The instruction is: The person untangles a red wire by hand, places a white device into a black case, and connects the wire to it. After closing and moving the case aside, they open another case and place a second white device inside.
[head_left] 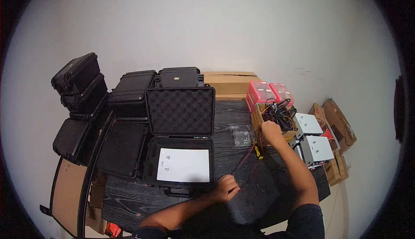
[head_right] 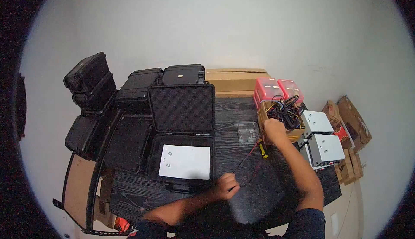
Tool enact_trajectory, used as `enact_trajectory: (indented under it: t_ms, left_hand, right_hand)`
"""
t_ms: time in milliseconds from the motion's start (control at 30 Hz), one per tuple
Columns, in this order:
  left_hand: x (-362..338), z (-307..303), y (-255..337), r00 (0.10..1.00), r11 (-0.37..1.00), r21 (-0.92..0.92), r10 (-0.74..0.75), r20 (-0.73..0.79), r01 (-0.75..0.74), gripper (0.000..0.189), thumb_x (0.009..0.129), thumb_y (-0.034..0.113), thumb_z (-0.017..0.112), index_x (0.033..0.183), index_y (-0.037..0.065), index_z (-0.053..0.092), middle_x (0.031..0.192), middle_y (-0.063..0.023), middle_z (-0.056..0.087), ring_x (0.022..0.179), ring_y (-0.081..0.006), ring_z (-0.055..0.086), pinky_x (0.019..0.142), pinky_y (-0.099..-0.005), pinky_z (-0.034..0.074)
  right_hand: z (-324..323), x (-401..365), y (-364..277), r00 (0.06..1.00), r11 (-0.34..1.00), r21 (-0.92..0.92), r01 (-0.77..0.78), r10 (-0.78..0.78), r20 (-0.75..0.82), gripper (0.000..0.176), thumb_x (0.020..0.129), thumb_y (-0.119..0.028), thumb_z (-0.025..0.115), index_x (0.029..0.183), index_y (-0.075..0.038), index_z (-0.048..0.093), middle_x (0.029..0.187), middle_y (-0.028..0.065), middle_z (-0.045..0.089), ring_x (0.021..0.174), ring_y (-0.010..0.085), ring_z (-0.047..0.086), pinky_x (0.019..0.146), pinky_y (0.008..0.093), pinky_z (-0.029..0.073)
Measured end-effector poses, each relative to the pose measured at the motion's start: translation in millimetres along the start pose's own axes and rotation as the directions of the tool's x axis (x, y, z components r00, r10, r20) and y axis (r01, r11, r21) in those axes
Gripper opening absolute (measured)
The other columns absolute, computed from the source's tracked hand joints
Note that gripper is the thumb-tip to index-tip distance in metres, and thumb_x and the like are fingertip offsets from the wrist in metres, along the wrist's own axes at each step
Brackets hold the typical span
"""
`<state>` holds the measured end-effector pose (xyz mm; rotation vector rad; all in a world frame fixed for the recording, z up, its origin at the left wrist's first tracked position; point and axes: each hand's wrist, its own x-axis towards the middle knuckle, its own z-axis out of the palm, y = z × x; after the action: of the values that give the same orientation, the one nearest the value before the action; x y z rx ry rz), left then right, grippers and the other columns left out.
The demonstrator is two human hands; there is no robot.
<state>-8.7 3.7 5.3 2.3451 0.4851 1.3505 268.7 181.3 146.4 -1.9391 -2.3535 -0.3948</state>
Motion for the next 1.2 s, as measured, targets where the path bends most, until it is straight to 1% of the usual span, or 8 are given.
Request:
enact_trajectory:
  t_ms: [267, 333, 500, 733, 800, 1033, 1133, 1200]
  left_hand:
    - [2.2, 3.4, 2.6, 0.995, 0.993, 0.067, 0.098, 0.019, -0.099, 0.016, 0.085, 0.016, 0.079, 0.097, 0.007, 0.073, 0.092, -0.007, 0.067, 0.094, -0.0287, 0.066, 0.09, -0.0477, 0.05]
    - [1.4, 2.3, 8.2, 0.989, 0.985, 0.097, 0.137, 0.059, -0.143, 0.015, 0.086, 0.016, 0.079, 0.096, 0.007, 0.074, 0.092, -0.006, 0.067, 0.091, -0.0262, 0.065, 0.09, -0.0466, 0.048]
    - [-3.3, 1.6, 19.6, 0.962, 0.95, 0.236, 0.152, 0.225, -0.205, 0.016, 0.084, 0.019, 0.08, 0.096, 0.01, 0.076, 0.088, -0.0008, 0.067, 0.085, -0.0196, 0.066, 0.1, -0.0466, 0.045]
    - [0.4, -2.3, 12.5, 0.991, 0.919, 0.395, -0.062, 0.116, 0.011, 0.031, 0.082, 0.014, 0.073, 0.112, 0.007, 0.074, 0.111, -0.009, 0.069, 0.103, -0.0286, 0.066, 0.099, -0.0502, 0.046]
    - [2.6, -3.3, 13.4, 0.994, 0.907, 0.421, -0.042, 0.1, -0.004, 0.038, 0.082, 0.013, 0.071, 0.118, 0.006, 0.073, 0.12, -0.0114, 0.069, 0.108, -0.0308, 0.065, 0.098, -0.0504, 0.047]
    - [-12.9, 22.5, 8.1, 0.895, 0.995, 0.057, 0.045, 0.443, -0.078, 0.059, 0.092, 0.023, 0.07, 0.146, 0.004, 0.056, 0.15, -0.0182, 0.056, 0.138, -0.0363, 0.054, 0.112, -0.0506, 0.044]
    - [-4.0, 17.3, 13.9, 0.894, 0.995, 0.098, -0.066, 0.442, 0.025, 0.066, 0.096, 0.033, 0.069, 0.152, 0.004, 0.05, 0.155, -0.0208, 0.051, 0.142, -0.0379, 0.05, 0.117, -0.0541, 0.039]
    - [-6.3, 21.9, 12.4, 0.914, 0.93, 0.335, -0.263, 0.309, 0.155, 0.077, 0.095, 0.045, 0.068, 0.155, 0.002, 0.045, 0.159, -0.0246, 0.045, 0.145, -0.0421, 0.046, 0.119, -0.0575, 0.034]
  right_hand:
    - [-85.8, -16.8, -32.7, 0.979, 0.984, 0.173, 0.035, 0.001, -0.205, 0.02, 0.088, -0.015, 0.072, 0.107, -0.011, 0.072, 0.104, 0.0152, 0.074, 0.095, 0.0396, 0.073, 0.079, 0.0497, 0.059]
    - [-90.3, -17.6, -39.7, 0.914, 0.859, 0.38, 0.343, -0.213, -0.345, 0.021, 0.089, -0.011, 0.069, 0.11, -0.007, 0.072, 0.108, 0.0154, 0.074, 0.095, 0.0385, 0.073, 0.083, 0.0483, 0.059]
    - [-66.0, 8.7, -67.5, 0.894, 0.631, 0.64, 0.439, -0.378, -0.241, 0.023, 0.088, -0.005, 0.067, 0.11, -0.004, 0.072, 0.096, 0.0185, 0.075, 0.092, 0.0385, 0.073, 0.083, 0.0445, 0.058]
    - [-33.1, 48.5, -88.2, 0.981, 0.691, 0.709, 0.144, -0.194, -0.011, 0.021, 0.092, 0.004, 0.06, 0.112, 0.0, 0.064, 0.081, 0.0135, 0.072, 0.074, 0.0207, 0.073, 0.065, 0.038, 0.057]
    - [-29.3, 55.7, -88.9, 0.956, 0.425, 0.895, -0.139, -0.178, 0.233, 0.02, 0.094, 0.005, 0.052, 0.112, -0.001, 0.057, 0.081, 0.011, 0.071, 0.067, 0.0203, 0.071, 0.055, 0.0356, 0.056]
    - [-9.9, 22.2, -100.1, 0.907, -0.19, 0.889, -0.417, -0.149, 0.394, 0.026, 0.098, 0.011, 0.037, 0.116, -0.003, 0.049, 0.091, 0.0121, 0.063, 0.059, 0.0233, 0.066, 0.057, 0.0363, 0.061]
    - [0.8, -7.7, -111.0, 0.904, -0.403, 0.825, -0.397, -0.016, 0.427, 0.024, 0.098, 0.01, 0.037, 0.113, -0.005, 0.05, 0.092, 0.0096, 0.062, 0.068, 0.0217, 0.067, 0.064, 0.0398, 0.064]
    - [12.2, -19.7, -108.6, 0.908, -0.306, 0.862, -0.404, -0.023, 0.417, 0.025, 0.1, 0.008, 0.038, 0.112, -0.009, 0.052, 0.094, 0.0066, 0.063, 0.076, 0.0218, 0.067, 0.074, 0.0447, 0.065]
